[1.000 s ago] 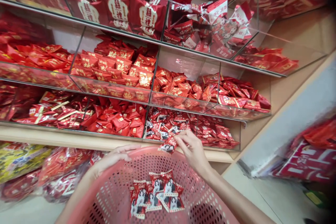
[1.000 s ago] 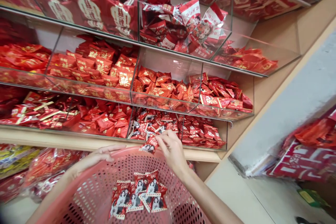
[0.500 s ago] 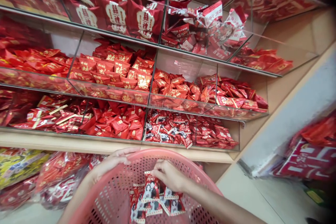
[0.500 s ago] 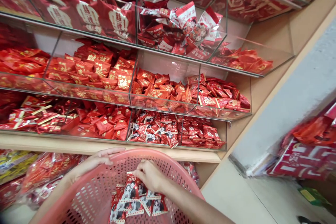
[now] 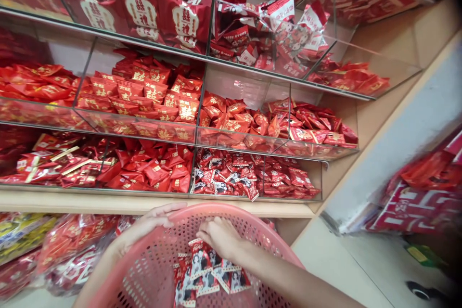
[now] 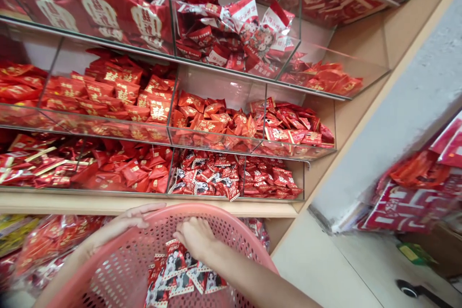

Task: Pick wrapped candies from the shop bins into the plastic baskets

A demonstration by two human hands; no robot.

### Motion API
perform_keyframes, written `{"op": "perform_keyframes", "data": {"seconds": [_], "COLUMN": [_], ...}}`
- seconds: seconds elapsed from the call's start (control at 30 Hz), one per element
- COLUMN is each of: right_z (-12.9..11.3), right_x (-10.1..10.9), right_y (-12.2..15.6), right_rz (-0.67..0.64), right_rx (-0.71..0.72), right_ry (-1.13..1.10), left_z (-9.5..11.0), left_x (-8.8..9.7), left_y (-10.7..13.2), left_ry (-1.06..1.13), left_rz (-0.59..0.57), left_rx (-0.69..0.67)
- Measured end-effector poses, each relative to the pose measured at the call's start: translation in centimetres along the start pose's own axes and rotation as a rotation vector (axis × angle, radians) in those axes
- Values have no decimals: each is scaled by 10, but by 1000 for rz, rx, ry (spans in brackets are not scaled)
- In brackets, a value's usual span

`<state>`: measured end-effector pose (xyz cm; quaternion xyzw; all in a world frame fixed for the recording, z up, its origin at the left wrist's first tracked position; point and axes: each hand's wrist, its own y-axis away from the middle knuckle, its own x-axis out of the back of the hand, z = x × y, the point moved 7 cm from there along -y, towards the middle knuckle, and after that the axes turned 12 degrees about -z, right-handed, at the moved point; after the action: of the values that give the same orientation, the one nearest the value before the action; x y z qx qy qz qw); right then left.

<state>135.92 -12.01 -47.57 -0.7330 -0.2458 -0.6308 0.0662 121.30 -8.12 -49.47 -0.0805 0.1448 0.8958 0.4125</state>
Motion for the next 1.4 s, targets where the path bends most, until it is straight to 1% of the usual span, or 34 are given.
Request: {"op": "perform_keyframes", "data": {"seconds": [0.1,0.2,0.27,0.3,0.33,0.37,0.4,0.47,0.5,0.53,0.6,0.7,0.93,1.07,1.13,1.2,1.27,1.33,1.4], "right_z": [-4,-3,6,14,26,39,54,77,84,89,97,105,110,109,105,97,85,68,53], "right_x": [11,28,42,49,53,55,51,34,25,19,14,15,20,23,29,39,52,63,66], "right_y": [8,24,39,47,55,62,67,73,75,76,77,73,68,72,78,88,100,108,112], "right_rz": [56,129,216,275,334,374,388,357,338,338,388,466,555,562,575,590,565,472,361], "right_rx": [-21,-14,-31,-47,-76,-112,-157,-257,-300,-334,-368,-365,-260,-212,-165,-113,-64,-11,44], "right_ry": [61,92,35,-50,-189,-385,-625,-1139,-1361,-1537,-1762,-1899,-1941,-1892,-1814,-1643,-1374,-1091,-879], "left_z": [-1,-2,-2,-2,-3,-4,-5,-6,-7,-7,-6,-7,-4,-3,-3,-5,-5,-5,-5], "left_x": [0,2,5,6,7,7,6,4,4,3,3,3,5,2,2,3,2,1,-1], "left_y": [-1,-1,-1,-1,-2,-2,-2,-2,-2,-2,-2,-2,-2,-3,-4,-4,-3,-2,-1], "left_ry": [1,8,-8,-9,-1,18,43,83,91,94,97,103,34,24,31,43,52,59,62], "left_rz": [5,9,30,36,38,33,26,17,17,18,18,14,46,13,5,6,12,15,9], "left_rx": [-6,-31,-38,-38,-35,-29,-21,-10,-8,-9,-13,-14,-18,-24,-18,-18,-21,-16,-17]}}
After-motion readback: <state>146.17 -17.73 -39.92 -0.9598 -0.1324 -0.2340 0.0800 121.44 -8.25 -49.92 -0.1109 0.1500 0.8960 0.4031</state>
